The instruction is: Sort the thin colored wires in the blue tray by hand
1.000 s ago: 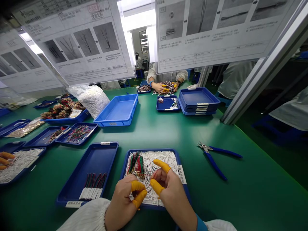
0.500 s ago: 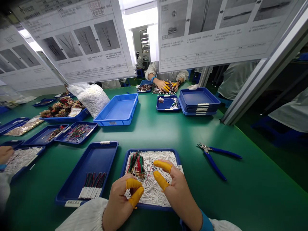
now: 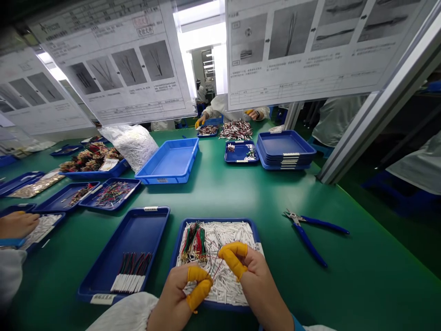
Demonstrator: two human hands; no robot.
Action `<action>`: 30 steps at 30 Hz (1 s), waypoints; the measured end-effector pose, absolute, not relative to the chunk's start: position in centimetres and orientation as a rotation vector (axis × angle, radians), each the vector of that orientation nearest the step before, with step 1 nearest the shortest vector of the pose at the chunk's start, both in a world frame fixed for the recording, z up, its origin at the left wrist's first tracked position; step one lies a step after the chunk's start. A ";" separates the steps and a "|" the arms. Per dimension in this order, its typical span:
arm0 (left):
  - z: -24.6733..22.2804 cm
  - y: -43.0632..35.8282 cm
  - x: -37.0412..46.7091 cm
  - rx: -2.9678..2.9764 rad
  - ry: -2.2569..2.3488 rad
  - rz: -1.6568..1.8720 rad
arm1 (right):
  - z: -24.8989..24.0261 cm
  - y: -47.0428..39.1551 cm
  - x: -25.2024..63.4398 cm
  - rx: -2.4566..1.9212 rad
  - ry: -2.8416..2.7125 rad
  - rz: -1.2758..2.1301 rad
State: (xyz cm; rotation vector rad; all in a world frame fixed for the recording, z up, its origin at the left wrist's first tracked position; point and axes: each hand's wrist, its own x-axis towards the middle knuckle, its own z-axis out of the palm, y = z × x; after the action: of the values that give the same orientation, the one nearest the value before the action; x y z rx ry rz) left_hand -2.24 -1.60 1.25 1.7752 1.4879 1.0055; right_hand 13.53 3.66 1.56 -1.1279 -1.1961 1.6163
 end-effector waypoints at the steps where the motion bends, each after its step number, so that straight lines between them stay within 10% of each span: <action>1: 1.3 -1.6 -2.3 1.748 1.494 1.003 | 1.5 3.6 13.6 -1.119 -1.193 1.612; 30: 0.2 -1.4 -1.9 1.666 1.290 0.887 | 1.2 3.8 14.0 -1.090 -1.346 1.537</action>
State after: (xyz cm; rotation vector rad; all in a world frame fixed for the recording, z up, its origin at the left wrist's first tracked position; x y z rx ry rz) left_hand -1.91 -1.45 0.21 1.6662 1.2896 0.8875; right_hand 14.03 3.85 1.24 -1.0899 -1.3456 1.5373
